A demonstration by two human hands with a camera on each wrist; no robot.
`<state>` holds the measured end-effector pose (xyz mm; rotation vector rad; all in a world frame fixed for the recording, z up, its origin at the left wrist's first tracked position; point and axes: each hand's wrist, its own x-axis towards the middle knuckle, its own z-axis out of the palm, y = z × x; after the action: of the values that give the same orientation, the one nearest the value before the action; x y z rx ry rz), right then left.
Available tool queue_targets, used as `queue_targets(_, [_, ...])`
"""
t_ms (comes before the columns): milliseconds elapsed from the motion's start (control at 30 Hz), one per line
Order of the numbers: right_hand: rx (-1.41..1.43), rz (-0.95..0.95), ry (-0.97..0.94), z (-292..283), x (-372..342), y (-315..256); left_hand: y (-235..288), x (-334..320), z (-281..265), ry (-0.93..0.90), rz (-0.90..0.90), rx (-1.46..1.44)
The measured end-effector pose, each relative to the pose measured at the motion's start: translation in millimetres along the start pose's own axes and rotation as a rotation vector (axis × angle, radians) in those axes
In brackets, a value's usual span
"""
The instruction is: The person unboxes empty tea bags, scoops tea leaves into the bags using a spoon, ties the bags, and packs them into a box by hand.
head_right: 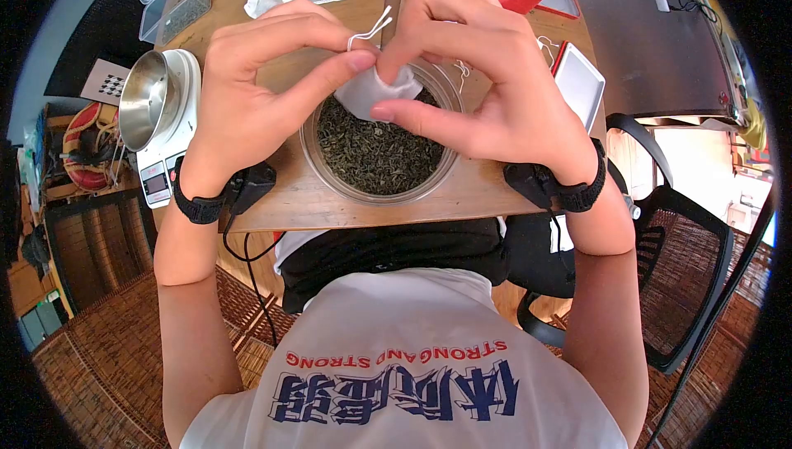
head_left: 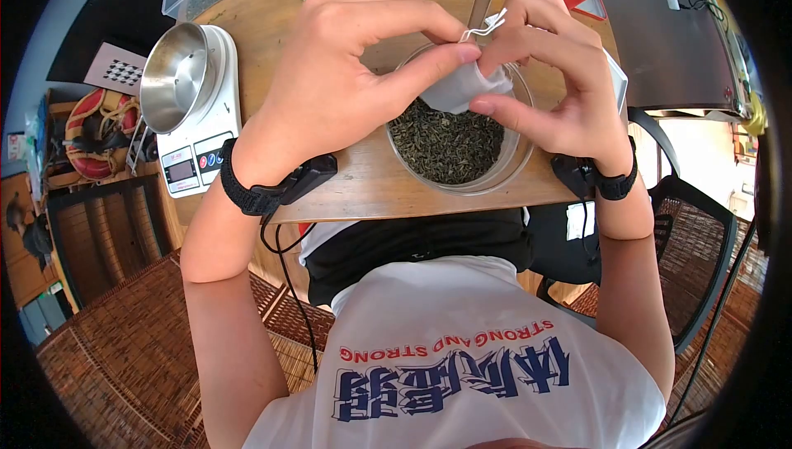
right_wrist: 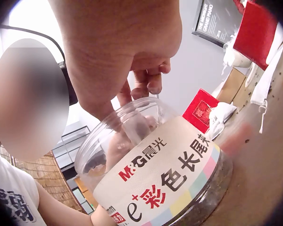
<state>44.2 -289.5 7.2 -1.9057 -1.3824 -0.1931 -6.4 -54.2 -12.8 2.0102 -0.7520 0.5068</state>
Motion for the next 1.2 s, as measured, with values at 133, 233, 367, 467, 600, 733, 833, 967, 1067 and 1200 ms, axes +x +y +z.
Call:
queue_targets(133, [-0.057,-0.008,-0.029,-1.0,0.0,2.7,-0.1,0.2,0.0,0.024,-0.008,0.011])
queue_targets(233, [-0.087,-0.026,-0.026,-1.4,1.2,2.3,1.3,1.4,-2.2,0.050,-0.004,0.028])
queue_targets(367, [-0.081,-0.030,0.004,0.1,1.9,1.5,0.9,1.7,-3.6,0.055,-0.015,0.044])
queue_targets(467, [-0.093,-0.048,0.030,-0.4,1.7,1.9,2.8,1.1,-2.3,0.044,-0.059,0.039])
queue_targets(600, [-0.105,-0.060,0.029,-3.2,1.6,2.2,10.1,5.4,-0.6,0.087,-0.098,-0.020])
queue_targets(733, [-0.061,-0.053,0.025,2.6,0.7,4.1,-3.4,2.5,-20.6,0.143,0.096,0.066])
queue_targets(833, [-0.055,-0.055,-0.006,4.5,-0.1,4.0,-11.6,2.5,-19.2,0.070,0.257,0.021])
queue_targets(967, [-0.032,-0.060,-0.004,5.5,-1.7,3.8,16.5,7.2,-1.2,-0.029,0.138,0.081])
queue_targets(1067, [0.000,-0.070,-0.001,6.0,-1.1,3.3,14.6,7.6,-2.7,-0.061,0.124,0.076])
queue_targets(1200, [0.037,-0.056,-0.005,1.5,-1.7,-0.8,16.5,8.7,-3.5,-0.087,0.098,0.054])
